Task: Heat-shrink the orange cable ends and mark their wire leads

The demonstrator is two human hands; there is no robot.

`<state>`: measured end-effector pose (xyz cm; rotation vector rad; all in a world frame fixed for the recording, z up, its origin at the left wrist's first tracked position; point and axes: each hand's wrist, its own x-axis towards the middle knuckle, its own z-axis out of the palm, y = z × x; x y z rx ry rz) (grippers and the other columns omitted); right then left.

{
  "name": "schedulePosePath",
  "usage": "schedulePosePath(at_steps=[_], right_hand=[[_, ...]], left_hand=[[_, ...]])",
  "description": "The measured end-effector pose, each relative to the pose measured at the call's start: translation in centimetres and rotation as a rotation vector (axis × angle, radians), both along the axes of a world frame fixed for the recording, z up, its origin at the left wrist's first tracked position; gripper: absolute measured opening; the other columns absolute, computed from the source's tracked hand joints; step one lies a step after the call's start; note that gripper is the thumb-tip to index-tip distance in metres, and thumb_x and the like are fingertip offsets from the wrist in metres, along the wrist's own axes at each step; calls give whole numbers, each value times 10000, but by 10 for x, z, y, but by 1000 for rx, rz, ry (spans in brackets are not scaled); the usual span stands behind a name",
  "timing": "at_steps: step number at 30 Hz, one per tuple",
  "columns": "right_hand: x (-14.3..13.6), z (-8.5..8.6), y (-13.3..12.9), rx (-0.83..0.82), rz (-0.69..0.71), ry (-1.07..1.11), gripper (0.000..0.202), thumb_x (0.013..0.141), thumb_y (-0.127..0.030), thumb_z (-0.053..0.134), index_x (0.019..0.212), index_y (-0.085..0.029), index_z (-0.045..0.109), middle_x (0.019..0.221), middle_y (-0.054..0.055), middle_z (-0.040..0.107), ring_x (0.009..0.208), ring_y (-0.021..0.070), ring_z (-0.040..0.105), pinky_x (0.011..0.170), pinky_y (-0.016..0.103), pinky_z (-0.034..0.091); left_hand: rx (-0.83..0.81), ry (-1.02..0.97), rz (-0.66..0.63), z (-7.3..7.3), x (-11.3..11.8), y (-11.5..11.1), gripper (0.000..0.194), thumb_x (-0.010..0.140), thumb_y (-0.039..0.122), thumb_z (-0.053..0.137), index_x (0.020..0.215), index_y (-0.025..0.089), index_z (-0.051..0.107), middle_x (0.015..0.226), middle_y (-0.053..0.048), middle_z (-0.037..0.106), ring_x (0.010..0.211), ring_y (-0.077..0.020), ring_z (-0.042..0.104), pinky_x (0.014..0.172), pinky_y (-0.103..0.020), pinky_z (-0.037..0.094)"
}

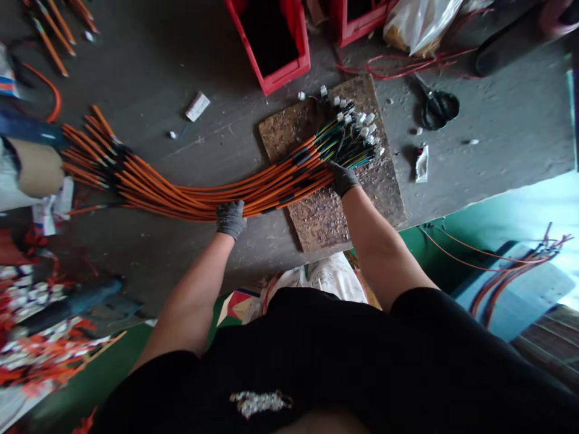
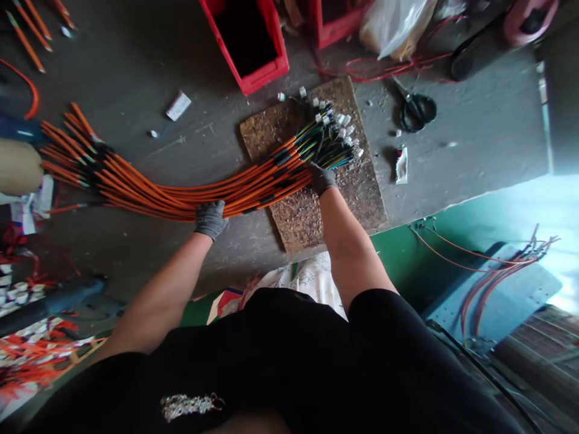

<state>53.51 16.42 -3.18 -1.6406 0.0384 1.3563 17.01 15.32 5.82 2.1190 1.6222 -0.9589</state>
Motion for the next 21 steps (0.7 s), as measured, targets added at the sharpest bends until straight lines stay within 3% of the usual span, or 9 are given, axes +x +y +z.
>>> schedulePosePath(at_steps=[4, 8, 11, 15, 18, 21], right_hand=[[4, 15, -6, -41, 36, 7, 354, 804, -342, 938, 789, -197, 615, 557, -74, 577, 438, 77, 490, 372, 189, 415], [-3, 23, -39, 8, -33, 17, 321, 836, -400, 885, 927, -211, 643, 708, -66, 644, 482, 61, 553, 454, 180, 487], [-6, 27, -83, 23, -164, -13, 325, 859, -348, 813, 1098, -259, 612, 866, -75, 697, 583, 46, 626, 572, 162, 553], [4, 36, -155, -24, -264, -6, 349, 790, -320, 819, 1066, -249, 618, 802, -71, 684, 630, 76, 641, 625, 197, 586], [20, 43, -211, -59, -301, 15, 369, 727, -325, 867, 1022, -234, 664, 813, -46, 714, 653, 105, 662, 628, 235, 589], [43, 46, -269, -110, -359, 27, 332, 755, -322, 877, 1006, -220, 685, 799, -36, 723, 646, 116, 674, 649, 261, 593]], left_hand=[[34, -55, 51, -1, 4, -14, 604, 917, 327, 638, 1455, 62, 565, 1396, -277, 629, 1333, -444, 554, 1193, -574, 364], [147, -156, 123, 4, 5, -36, 833, 896, 427, 706, 1592, 53, 444, 1599, -291, 466, 1412, -465, 475, 1221, -604, 347], [208, -248, 93, 8, 21, -45, 811, 938, 423, 656, 1617, 48, 423, 1671, -292, 388, 1463, -469, 434, 1226, -605, 342], [187, -373, -8, 9, 69, -47, 717, 955, 383, 626, 1576, 52, 489, 1658, -295, 412, 1497, -458, 428, 1254, -600, 321], [182, -476, -112, 9, 117, -50, 658, 962, 378, 615, 1541, 74, 534, 1619, -279, 468, 1509, -439, 436, 1270, -587, 315], [130, -543, -228, 9, 169, -66, 625, 978, 385, 585, 1521, 78, 553, 1592, -269, 496, 1496, -418, 463, 1275, -562, 327]])
